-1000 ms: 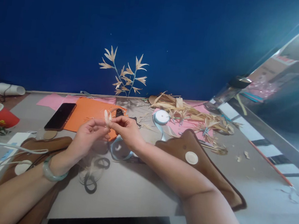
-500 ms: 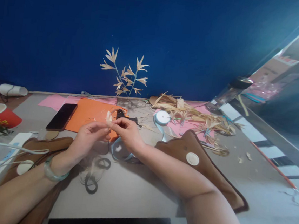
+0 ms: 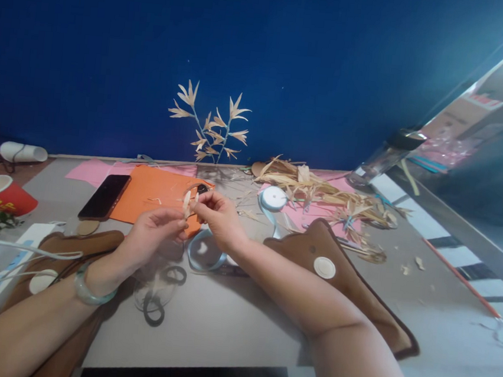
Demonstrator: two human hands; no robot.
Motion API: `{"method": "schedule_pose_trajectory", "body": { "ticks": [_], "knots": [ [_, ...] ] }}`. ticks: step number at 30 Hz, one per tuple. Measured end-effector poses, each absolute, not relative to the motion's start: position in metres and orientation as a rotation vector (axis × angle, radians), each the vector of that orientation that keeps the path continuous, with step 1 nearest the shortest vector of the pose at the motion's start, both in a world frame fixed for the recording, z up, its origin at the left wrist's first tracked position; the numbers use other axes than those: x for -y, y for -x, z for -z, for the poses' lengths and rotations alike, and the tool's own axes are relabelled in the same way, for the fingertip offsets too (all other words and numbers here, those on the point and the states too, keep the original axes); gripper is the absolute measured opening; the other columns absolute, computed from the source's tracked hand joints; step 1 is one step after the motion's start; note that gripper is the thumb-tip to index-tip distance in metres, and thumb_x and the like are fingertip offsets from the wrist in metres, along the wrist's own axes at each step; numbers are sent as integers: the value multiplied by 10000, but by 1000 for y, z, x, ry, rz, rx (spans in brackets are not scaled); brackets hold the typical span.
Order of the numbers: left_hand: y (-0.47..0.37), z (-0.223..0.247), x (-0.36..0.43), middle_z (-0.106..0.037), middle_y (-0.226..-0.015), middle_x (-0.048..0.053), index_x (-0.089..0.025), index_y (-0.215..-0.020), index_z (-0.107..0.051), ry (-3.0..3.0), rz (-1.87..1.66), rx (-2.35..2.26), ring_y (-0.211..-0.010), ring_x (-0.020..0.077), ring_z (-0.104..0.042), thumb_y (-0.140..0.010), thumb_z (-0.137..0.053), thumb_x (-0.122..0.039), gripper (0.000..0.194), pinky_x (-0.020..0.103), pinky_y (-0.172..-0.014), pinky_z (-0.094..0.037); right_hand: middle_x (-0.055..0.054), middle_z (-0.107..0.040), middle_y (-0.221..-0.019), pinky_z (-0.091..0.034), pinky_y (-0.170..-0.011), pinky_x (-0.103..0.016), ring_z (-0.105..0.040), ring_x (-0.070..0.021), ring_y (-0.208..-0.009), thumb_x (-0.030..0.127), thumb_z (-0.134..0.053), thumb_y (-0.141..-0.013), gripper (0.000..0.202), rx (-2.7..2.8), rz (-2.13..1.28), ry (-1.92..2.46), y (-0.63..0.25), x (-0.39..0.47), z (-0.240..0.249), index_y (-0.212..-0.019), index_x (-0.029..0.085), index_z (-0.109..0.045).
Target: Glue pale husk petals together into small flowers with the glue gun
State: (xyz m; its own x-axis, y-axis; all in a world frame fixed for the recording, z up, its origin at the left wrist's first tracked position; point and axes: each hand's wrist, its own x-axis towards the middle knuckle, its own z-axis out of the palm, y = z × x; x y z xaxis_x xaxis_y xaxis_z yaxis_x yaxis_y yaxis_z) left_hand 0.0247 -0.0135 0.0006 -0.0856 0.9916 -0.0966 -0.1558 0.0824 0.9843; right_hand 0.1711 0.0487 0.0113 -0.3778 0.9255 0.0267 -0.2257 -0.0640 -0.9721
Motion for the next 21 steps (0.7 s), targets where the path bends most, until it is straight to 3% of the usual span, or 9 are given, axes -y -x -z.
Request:
{"method": "schedule_pose_trajectory", "body": {
  "ticks": [13,21],
  "knots": [
    [-25,-3,13,-666,-576,6,-152,-742,-656,-994,-1299,-1224,-518,136,-629,-645,-776,-342,246,263,-568,-534,51,-548,-592,-369,-475,-220,-443,-60,-464,406,-703,-747,262,1393,-1488,787,-172,-48,-16,-738,187,-559],
    [-25,-3,14,-671,-585,9,-157,-750,-672,-1029,-1311,-1261,-535,138,-635,-663,-765,-323,209,257,-569,-539,40,-594,-613,-393,-487,-218,-480,-62,-487,304,-769,-660,228,1438,-1562,795,-174,-51,-14,-732,172,-598]
  ]
}}
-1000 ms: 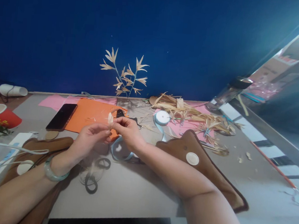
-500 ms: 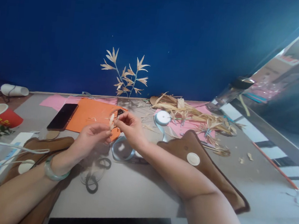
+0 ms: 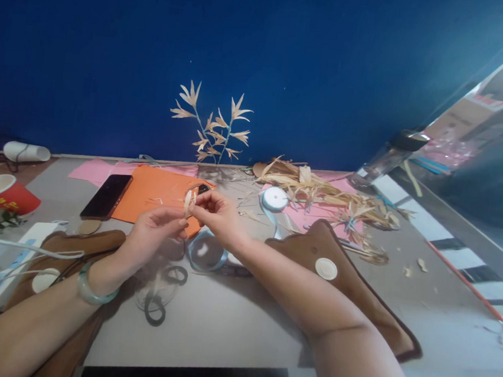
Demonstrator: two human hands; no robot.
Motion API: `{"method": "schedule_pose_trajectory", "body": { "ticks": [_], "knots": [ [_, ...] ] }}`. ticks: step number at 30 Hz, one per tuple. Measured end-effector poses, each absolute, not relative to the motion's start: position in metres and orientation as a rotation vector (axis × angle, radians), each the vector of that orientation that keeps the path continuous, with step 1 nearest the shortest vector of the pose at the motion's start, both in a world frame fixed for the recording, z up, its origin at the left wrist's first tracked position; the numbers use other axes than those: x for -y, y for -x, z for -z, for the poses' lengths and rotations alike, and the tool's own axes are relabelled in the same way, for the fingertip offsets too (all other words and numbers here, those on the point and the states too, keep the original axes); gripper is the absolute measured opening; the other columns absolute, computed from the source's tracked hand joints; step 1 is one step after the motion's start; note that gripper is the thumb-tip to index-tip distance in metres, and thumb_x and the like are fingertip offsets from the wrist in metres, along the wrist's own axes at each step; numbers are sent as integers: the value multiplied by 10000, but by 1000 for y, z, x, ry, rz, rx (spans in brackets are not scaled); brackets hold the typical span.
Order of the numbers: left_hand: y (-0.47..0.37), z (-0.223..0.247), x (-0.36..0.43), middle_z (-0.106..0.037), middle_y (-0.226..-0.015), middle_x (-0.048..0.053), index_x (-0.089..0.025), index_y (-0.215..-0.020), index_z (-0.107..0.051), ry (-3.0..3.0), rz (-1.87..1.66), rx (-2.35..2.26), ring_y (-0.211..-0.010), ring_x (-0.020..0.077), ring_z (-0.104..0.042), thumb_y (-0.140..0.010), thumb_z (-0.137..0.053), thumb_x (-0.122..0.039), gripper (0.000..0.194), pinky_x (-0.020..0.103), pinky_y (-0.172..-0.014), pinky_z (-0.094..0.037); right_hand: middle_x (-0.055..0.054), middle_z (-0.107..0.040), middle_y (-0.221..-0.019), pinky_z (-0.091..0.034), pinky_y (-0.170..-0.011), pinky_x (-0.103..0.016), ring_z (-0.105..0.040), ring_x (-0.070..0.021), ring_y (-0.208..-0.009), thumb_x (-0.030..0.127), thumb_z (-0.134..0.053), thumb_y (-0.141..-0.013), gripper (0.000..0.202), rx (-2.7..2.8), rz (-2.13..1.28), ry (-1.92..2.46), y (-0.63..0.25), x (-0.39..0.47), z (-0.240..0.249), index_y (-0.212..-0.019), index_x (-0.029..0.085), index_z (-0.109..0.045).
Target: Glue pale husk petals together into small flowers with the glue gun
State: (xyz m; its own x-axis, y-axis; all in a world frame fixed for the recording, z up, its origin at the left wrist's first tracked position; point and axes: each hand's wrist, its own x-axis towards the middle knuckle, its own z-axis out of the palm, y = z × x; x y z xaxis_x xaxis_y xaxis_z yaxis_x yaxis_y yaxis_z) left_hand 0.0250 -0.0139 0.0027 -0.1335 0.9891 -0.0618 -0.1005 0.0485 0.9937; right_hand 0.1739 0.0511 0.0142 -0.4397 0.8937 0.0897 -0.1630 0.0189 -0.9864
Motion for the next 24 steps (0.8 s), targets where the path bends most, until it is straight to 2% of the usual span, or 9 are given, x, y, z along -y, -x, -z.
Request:
{"method": "schedule_pose_trajectory", "body": {
  "ticks": [4,14,24],
  "knots": [
    [-25,-3,14,-674,-589,13,-155,-750,-677,-1041,-1323,-1278,-533,143,-637,-665,-766,-319,205,260,-563,-540,23,-620,-643,-390,-482,-214,-489,-60,-490,304,-774,-654,235,1451,-1564,826,-173,-51,-11,-742,161,-610],
    [-26,-4,14,-692,-609,23,-131,-796,-695,-1033,-1333,-1315,-533,144,-647,-654,-772,-309,240,252,-561,-548,65,-574,-511,-344,-425,-188,-482,-56,-402,325,-760,-658,268,1355,-1605,859,-172,-51,-11,-713,173,-545],
    [-25,-4,15,-691,-602,26,-133,-788,-698,-1040,-1337,-1328,-526,144,-649,-661,-767,-305,225,246,-551,-546,70,-585,-504,-355,-412,-175,-496,-55,-388,318,-757,-657,279,1327,-1651,863,-171,-50,-12,-718,176,-524]
  ]
}}
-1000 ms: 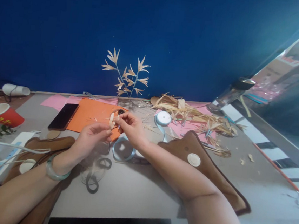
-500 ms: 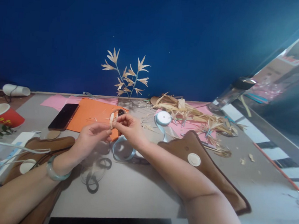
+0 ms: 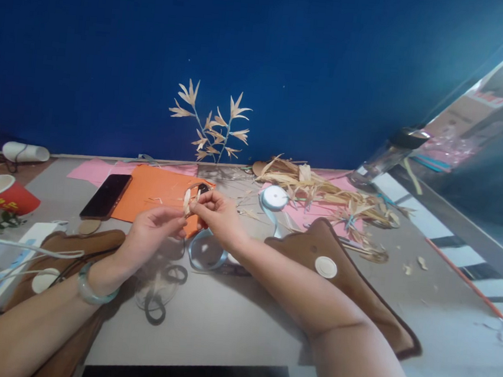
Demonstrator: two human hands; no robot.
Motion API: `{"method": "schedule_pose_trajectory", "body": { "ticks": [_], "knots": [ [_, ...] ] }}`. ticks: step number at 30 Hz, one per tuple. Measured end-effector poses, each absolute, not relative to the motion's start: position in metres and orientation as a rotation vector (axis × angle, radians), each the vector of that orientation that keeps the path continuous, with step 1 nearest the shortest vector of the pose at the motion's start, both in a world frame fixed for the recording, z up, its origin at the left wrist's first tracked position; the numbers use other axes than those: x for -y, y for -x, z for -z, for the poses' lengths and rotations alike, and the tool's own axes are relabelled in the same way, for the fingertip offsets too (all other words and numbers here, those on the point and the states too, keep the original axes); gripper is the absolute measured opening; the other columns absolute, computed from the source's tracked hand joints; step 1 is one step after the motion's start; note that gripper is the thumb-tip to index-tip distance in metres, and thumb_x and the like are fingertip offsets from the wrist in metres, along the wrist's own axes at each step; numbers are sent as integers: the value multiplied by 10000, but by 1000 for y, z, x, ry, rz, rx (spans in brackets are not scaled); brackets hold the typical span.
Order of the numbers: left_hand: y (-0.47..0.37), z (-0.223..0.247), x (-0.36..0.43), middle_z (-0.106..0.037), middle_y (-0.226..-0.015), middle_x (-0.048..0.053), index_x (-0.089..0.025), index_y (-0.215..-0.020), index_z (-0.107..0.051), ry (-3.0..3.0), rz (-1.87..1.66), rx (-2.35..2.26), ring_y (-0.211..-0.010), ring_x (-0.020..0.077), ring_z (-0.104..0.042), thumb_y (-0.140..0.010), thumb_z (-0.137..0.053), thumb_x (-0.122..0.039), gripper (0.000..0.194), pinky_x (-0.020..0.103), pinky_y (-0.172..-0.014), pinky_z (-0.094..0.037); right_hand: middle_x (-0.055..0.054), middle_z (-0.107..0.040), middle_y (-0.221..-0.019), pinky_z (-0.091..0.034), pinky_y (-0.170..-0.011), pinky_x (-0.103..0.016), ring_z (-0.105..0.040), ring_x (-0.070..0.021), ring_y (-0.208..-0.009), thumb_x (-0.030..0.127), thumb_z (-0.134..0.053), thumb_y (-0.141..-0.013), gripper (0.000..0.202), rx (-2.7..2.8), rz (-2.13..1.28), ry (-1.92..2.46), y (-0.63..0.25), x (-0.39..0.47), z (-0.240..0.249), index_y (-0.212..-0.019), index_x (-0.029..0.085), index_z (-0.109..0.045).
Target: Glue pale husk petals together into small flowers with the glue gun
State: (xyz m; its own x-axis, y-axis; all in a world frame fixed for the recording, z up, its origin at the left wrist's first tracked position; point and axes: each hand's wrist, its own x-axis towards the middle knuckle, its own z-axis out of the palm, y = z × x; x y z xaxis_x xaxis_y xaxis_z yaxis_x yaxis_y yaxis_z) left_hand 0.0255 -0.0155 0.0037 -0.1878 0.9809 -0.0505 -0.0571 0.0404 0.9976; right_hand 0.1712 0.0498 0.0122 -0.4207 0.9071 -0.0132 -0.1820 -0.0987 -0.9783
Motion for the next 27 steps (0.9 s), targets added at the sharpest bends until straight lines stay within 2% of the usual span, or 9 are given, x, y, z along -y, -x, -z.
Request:
{"method": "schedule_pose_trajectory", "body": {
  "ticks": [27],
  "knots": [
    [-24,-2,13,-666,-577,7,-140,-776,-664,-1003,-1313,-1341,-514,136,-627,-649,-751,-299,221,249,-544,-526,56,-598,-534,-378,-431,-189,-513,-65,-409,312,-753,-664,259,1340,-1640,890,-172,-48,-9,-724,177,-540]
  ]
}}
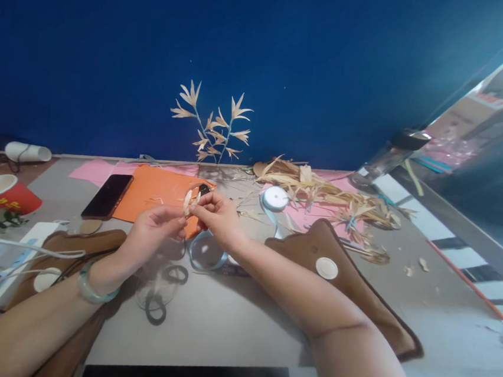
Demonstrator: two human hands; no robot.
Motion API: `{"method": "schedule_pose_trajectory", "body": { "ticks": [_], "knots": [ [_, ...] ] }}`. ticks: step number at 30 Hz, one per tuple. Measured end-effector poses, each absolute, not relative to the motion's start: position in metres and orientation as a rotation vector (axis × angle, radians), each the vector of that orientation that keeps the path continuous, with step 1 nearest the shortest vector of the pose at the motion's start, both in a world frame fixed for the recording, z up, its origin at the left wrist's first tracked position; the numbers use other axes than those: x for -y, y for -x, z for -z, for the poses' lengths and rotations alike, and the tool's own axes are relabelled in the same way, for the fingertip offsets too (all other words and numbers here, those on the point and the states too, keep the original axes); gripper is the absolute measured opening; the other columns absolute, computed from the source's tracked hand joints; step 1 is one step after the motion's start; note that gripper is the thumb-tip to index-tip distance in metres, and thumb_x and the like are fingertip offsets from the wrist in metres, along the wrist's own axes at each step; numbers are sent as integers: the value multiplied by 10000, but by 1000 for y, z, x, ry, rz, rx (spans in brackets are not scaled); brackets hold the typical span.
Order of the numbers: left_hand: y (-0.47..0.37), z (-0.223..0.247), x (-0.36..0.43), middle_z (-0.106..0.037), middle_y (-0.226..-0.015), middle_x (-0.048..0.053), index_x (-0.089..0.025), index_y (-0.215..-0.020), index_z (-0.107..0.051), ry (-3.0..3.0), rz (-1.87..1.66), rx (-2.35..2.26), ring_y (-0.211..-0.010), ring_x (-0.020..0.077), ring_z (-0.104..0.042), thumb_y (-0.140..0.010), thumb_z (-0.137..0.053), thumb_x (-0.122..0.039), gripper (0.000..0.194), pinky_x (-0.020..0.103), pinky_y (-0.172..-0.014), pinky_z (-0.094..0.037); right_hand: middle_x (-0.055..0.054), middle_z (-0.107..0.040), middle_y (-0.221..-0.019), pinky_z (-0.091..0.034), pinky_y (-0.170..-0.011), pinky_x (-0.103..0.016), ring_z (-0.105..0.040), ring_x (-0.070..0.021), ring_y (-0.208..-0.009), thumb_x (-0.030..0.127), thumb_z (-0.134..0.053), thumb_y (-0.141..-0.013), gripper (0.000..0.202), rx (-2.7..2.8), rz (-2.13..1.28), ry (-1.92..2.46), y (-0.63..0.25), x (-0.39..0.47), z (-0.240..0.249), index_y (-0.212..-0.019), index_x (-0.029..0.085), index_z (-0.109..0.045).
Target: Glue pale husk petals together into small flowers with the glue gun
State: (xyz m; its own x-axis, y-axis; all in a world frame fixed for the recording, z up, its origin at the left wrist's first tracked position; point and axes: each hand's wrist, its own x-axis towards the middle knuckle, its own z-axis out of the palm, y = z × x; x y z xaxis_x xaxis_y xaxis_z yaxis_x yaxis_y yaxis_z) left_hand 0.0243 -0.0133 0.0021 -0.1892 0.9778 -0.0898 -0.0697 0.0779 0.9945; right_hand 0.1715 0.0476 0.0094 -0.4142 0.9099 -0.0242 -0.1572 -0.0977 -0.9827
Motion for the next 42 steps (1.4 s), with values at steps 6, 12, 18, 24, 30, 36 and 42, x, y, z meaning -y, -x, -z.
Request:
{"method": "schedule_pose_trajectory", "body": {
  "ticks": [6,12,18,24,30,36,42],
  "knots": [
    [-23,-1,13,-649,-578,-5,-138,-780,-669,-1079,-1315,-1337,-515,113,-597,-672,-739,-305,211,223,-532,-494,49,-600,-547,-379,-438,-199,-505,-67,-417,360,-753,-672,281,1413,-1596,889,-172,-51,-8,-737,177,-550],
    [-17,-1,9,-620,-561,-19,-140,-812,-658,-1018,-1391,-1383,-500,102,-581,-695,-734,-324,231,208,-510,-493,-19,-657,-714,-455,-591,-277,-573,-133,-592,374,-643,-784,203,1678,-1014,991,-187,-84,-3,-806,179,-591],
    [-11,6,4,-632,-603,-15,-141,-825,-656,-926,-1450,-1355,-491,84,-571,-663,-761,-322,265,193,-488,-498,-113,-672,-1044,-370,-860,-379,-558,-281,-994,243,-623,-745,240,2402,-216,1281,-197,-107,13,-966,183,-694],
    [-12,4,3,-633,-604,-20,-138,-825,-654,-880,-1475,-1314,-489,65,-562,-666,-760,-304,253,167,-486,-482,-132,-701,-1001,-301,-882,-407,-585,-289,-964,185,-526,-801,316,2652,-68,1343,-194,-108,25,-1085,171,-663],
    [-8,2,1,-606,-554,-36,-137,-836,-635,-806,-1510,-1291,-477,77,-560,-651,-771,-330,300,174,-466,-470,-147,-676,-1041,-373,-866,-391,-574,-297,-981,170,-536,-766,352,2433,-119,1250,-196,-112,25,-1103,144,-635],
    [-4,0,-3,-620,-606,-39,-141,-817,-634,-725,-1574,-1279,-472,64,-544,-610,-795,-321,318,177,-465,-454,-82,-687,-962,-467,-777,-346,-619,-213,-829,294,-599,-784,305,1762,-638,1037,-194,-107,17,-1061,165,-612],
    [-5,-4,-3,-607,-626,-50,-149,-807,-637,-667,-1557,-1289,-477,59,-544,-586,-803,-325,327,178,-468,-451,-12,-673,-690,-494,-662,-286,-631,-150,-632,330,-675,-733,207,1398,-1393,878,-188,-90,5,-855,174,-616]
  ]
}}
